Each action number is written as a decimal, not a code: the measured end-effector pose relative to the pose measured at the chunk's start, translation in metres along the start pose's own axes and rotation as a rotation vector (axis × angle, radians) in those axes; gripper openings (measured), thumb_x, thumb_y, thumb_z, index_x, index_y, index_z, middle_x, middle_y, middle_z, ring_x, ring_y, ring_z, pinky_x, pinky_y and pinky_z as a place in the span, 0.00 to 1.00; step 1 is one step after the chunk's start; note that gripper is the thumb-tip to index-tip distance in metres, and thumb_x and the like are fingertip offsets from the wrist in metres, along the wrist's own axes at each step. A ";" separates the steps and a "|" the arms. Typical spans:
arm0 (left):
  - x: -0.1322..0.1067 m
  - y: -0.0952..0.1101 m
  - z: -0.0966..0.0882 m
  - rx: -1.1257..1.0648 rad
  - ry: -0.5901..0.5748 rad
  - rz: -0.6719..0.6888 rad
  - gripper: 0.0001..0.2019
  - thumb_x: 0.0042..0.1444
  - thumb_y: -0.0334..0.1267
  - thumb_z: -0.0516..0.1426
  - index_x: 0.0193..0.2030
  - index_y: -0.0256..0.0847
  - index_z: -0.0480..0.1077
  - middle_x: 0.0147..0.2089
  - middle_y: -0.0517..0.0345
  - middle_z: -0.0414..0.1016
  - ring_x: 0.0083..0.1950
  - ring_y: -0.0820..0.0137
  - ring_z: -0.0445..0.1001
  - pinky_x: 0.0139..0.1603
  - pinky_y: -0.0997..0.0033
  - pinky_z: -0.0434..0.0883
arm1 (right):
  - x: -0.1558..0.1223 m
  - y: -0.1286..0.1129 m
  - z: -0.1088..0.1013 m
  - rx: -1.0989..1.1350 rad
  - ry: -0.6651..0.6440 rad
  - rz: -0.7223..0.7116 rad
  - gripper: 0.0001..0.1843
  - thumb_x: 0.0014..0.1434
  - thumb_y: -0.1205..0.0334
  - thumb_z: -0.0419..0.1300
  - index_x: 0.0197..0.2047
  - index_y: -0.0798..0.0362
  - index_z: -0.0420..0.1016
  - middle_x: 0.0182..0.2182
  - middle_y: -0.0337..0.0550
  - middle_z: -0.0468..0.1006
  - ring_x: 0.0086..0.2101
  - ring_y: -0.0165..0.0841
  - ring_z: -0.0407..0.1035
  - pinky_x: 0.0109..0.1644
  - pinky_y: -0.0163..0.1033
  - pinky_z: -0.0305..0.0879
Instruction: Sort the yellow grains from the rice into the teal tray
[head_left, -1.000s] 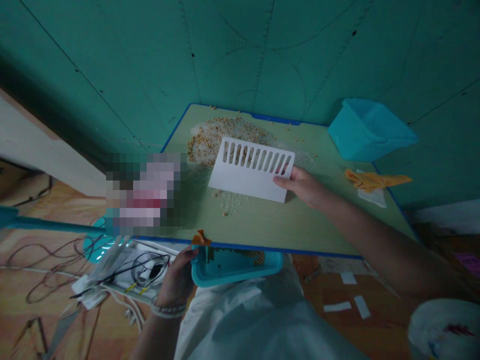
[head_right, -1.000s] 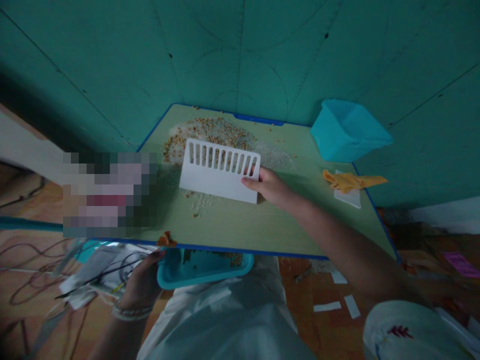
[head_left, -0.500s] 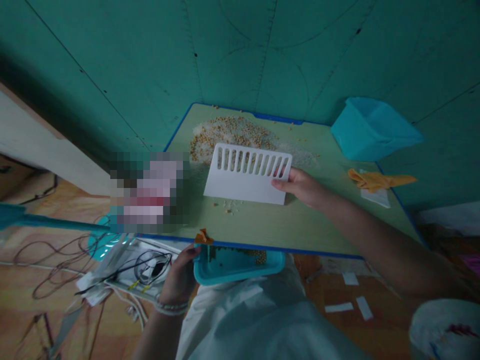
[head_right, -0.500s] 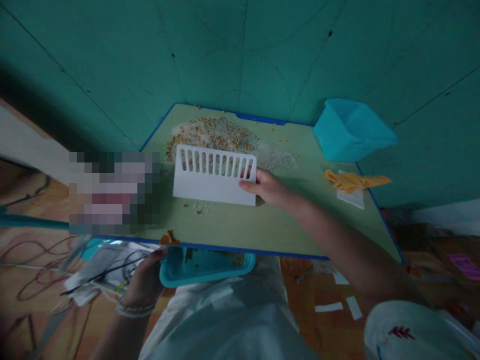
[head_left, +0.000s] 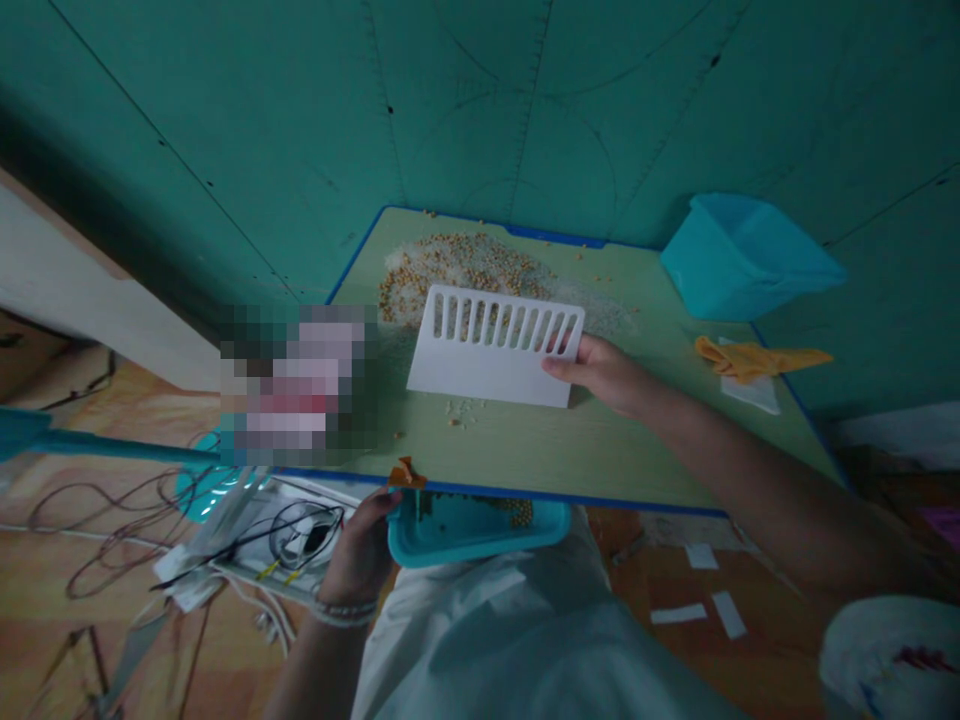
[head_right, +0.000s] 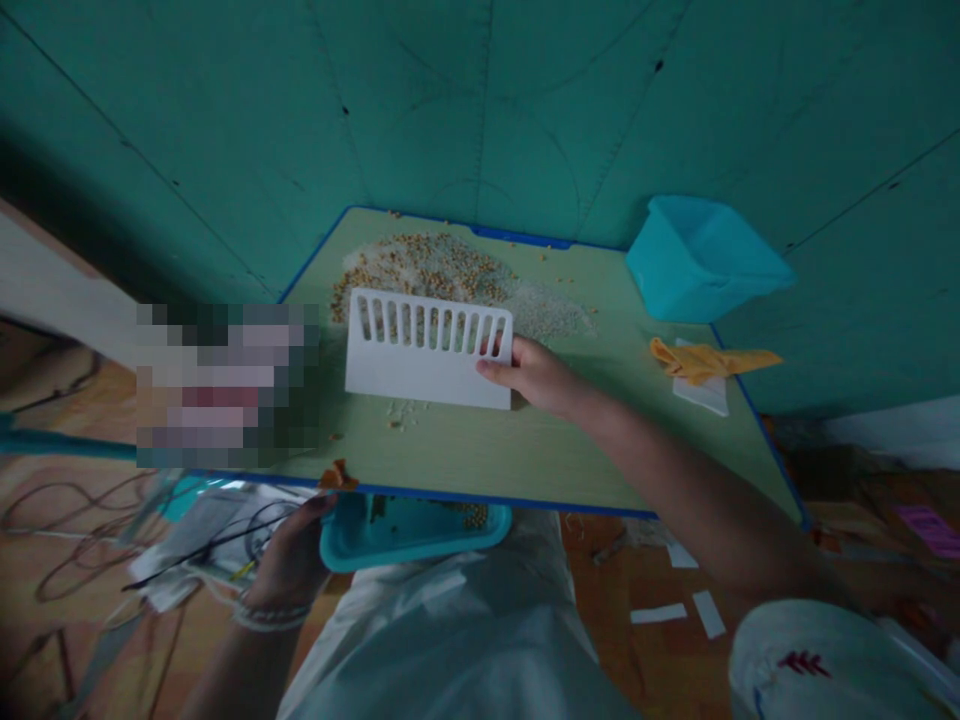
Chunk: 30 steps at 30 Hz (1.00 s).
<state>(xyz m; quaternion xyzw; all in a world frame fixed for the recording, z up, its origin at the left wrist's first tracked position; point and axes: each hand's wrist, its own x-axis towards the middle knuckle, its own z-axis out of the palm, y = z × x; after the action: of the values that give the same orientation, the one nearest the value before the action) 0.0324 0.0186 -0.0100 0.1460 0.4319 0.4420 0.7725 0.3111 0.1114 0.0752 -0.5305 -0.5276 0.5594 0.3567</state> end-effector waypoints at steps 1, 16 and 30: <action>0.000 0.000 0.000 0.001 0.002 0.004 0.03 0.37 0.33 0.62 0.20 0.36 0.77 0.19 0.57 0.78 0.15 0.70 0.71 0.31 0.68 0.75 | 0.001 0.000 -0.001 -0.001 0.016 -0.019 0.13 0.46 0.58 0.64 0.36 0.53 0.71 0.34 0.40 0.77 0.34 0.33 0.70 0.44 0.43 0.65; -0.002 0.000 0.001 -0.019 -0.017 -0.003 0.02 0.38 0.33 0.61 0.20 0.38 0.76 0.18 0.57 0.78 0.25 0.63 0.77 0.36 0.66 0.75 | 0.002 0.002 0.001 0.016 0.012 -0.017 0.14 0.45 0.57 0.65 0.35 0.53 0.71 0.32 0.39 0.77 0.32 0.31 0.70 0.40 0.40 0.66; -0.002 0.000 -0.002 -0.023 0.022 0.010 0.02 0.38 0.31 0.61 0.20 0.37 0.76 0.19 0.58 0.78 0.18 0.67 0.74 0.33 0.66 0.75 | -0.001 0.002 0.002 -0.014 -0.009 0.005 0.14 0.45 0.56 0.65 0.35 0.52 0.71 0.32 0.40 0.77 0.32 0.32 0.70 0.38 0.40 0.67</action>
<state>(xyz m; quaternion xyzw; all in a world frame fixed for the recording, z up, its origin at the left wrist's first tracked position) 0.0305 0.0165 -0.0106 0.1344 0.4343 0.4526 0.7671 0.3101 0.1094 0.0735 -0.5319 -0.5317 0.5589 0.3492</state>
